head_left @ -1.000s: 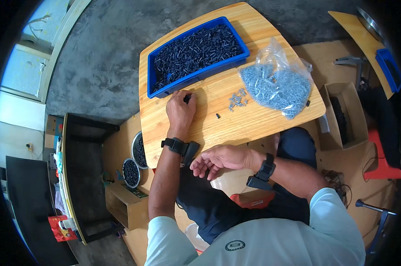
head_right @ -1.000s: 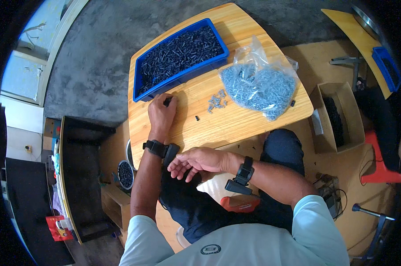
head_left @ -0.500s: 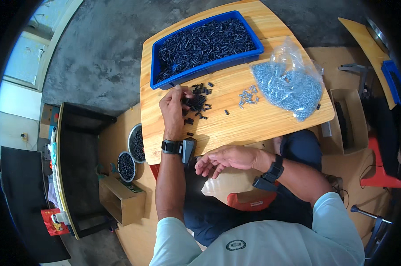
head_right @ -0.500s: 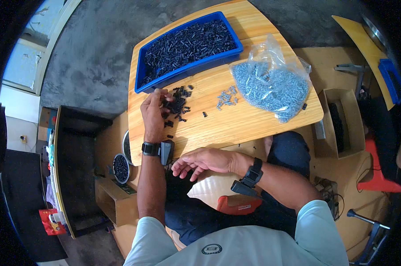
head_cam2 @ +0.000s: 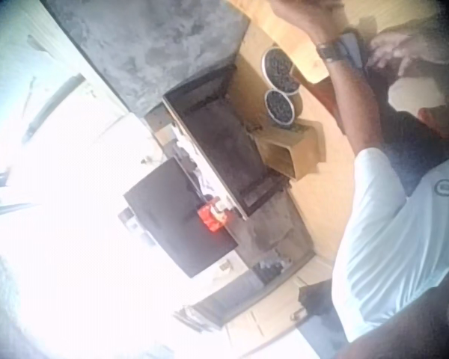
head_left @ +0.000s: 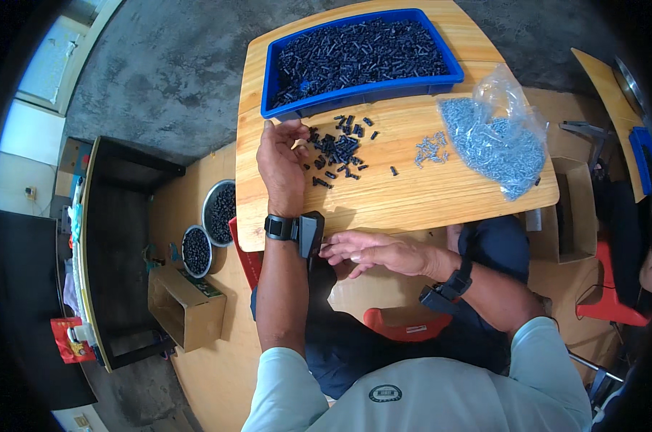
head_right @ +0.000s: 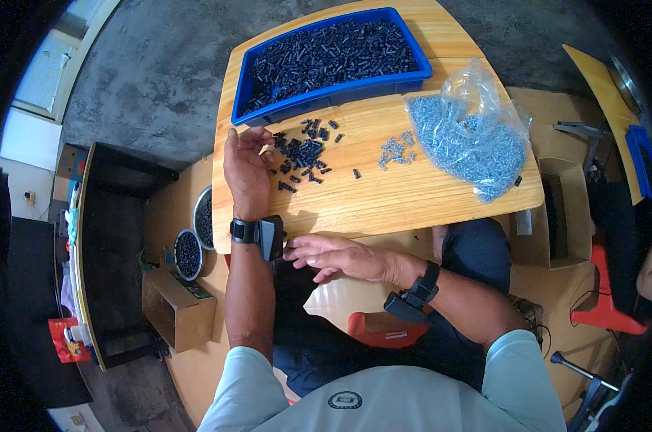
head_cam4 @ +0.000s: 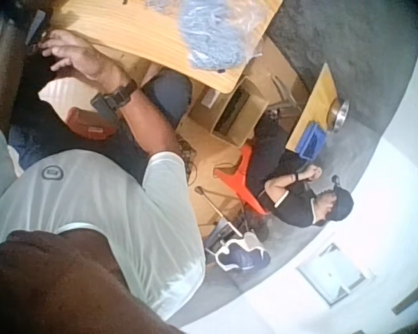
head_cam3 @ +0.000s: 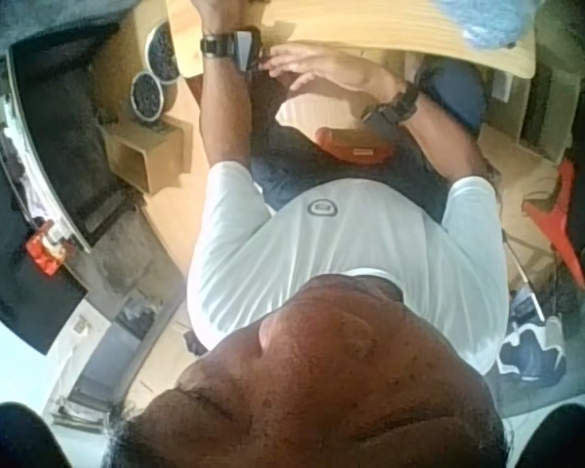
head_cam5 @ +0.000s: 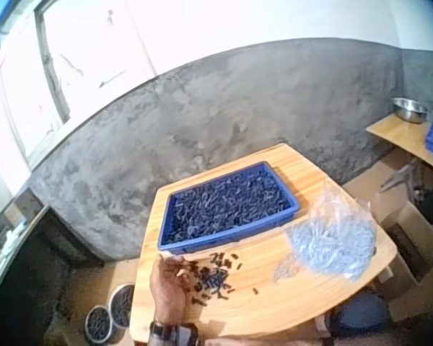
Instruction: Assembling small blue/silver metal inserts into black plastic housings.
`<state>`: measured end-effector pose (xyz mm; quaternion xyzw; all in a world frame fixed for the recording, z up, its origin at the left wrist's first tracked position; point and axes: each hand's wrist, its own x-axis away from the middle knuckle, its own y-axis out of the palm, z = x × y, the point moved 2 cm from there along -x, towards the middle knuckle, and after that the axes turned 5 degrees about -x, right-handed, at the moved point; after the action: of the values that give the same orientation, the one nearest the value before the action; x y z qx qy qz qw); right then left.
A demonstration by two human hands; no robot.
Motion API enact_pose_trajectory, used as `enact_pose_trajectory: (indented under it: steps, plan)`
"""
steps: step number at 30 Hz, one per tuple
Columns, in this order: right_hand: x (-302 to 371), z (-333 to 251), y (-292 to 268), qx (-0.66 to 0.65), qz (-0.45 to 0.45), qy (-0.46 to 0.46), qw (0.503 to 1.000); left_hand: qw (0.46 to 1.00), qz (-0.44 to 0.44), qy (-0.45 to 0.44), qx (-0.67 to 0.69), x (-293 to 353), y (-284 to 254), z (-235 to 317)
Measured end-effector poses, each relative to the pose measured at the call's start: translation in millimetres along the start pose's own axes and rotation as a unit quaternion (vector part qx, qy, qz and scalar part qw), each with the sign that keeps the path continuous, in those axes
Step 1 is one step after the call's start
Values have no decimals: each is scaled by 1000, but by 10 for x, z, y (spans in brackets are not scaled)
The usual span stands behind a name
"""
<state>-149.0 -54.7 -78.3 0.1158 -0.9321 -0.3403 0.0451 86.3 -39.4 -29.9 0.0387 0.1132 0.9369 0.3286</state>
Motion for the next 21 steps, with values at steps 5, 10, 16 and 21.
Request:
enact_pose_trajectory:
  steps: [5, 10, 16, 21]
  plan:
    - [-89, 200, -8, 34, 27, 3, 999, 997, -17, -18, 74, -39, -106, -1]
    - [-217, 91, 110, 59, 27, 32, 997, 990, -28, 2, 141, -87, -174, -5]
    - [-373, 191, 83, 73, 7, 16, 997, 987, -34, -4, 154, -99, -174, -4]
    - [-390, 129, 171, 110, 34, 6, 993, 997, 1, -6, 71, 43, -203, 99]
